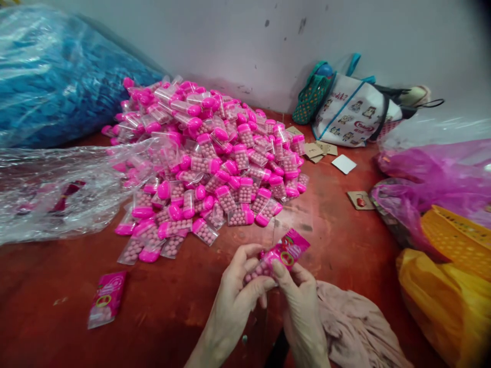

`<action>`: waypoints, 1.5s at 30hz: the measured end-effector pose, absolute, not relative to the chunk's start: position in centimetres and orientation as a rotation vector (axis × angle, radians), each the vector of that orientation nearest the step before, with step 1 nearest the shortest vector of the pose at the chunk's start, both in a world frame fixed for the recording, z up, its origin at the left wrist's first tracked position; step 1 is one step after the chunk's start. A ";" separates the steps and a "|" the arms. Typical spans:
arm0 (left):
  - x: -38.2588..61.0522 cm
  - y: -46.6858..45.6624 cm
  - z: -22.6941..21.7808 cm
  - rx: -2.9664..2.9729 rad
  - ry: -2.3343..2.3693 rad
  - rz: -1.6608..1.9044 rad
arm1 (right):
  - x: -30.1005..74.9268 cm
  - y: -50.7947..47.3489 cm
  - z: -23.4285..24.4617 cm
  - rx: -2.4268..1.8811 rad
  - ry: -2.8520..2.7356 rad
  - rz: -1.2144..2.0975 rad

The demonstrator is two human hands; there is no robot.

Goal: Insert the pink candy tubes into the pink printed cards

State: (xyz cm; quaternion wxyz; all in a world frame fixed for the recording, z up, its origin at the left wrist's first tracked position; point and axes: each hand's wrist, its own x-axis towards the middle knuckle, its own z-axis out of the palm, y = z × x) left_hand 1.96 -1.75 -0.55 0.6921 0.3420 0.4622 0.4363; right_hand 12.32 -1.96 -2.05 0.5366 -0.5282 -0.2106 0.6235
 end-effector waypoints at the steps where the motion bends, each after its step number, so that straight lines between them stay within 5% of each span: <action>1: 2.1 -1.7 -0.5 0.745 1.028 0.991 | 12.2 -2.0 -2.0 -1.231 -0.509 1.491; 8: 2.4 -1.7 -1.3 0.699 1.034 1.013 | 11.2 -3.0 -2.4 -1.449 -0.636 1.252; 21: 2.9 -1.9 -1.0 0.617 1.147 1.073 | 10.4 -3.4 -3.4 -1.389 -0.562 1.359; 30: 0.9 -0.7 -2.1 0.715 1.021 0.903 | 12.9 -1.8 -1.9 -1.509 -1.149 1.325; 38: 2.5 0.1 -2.2 0.097 1.047 1.223 | 13.1 -2.5 -1.9 -1.620 -1.295 1.357; 45: 2.5 -0.1 -2.4 0.175 1.038 1.282 | 12.0 -3.5 -3.3 -1.619 -1.306 1.278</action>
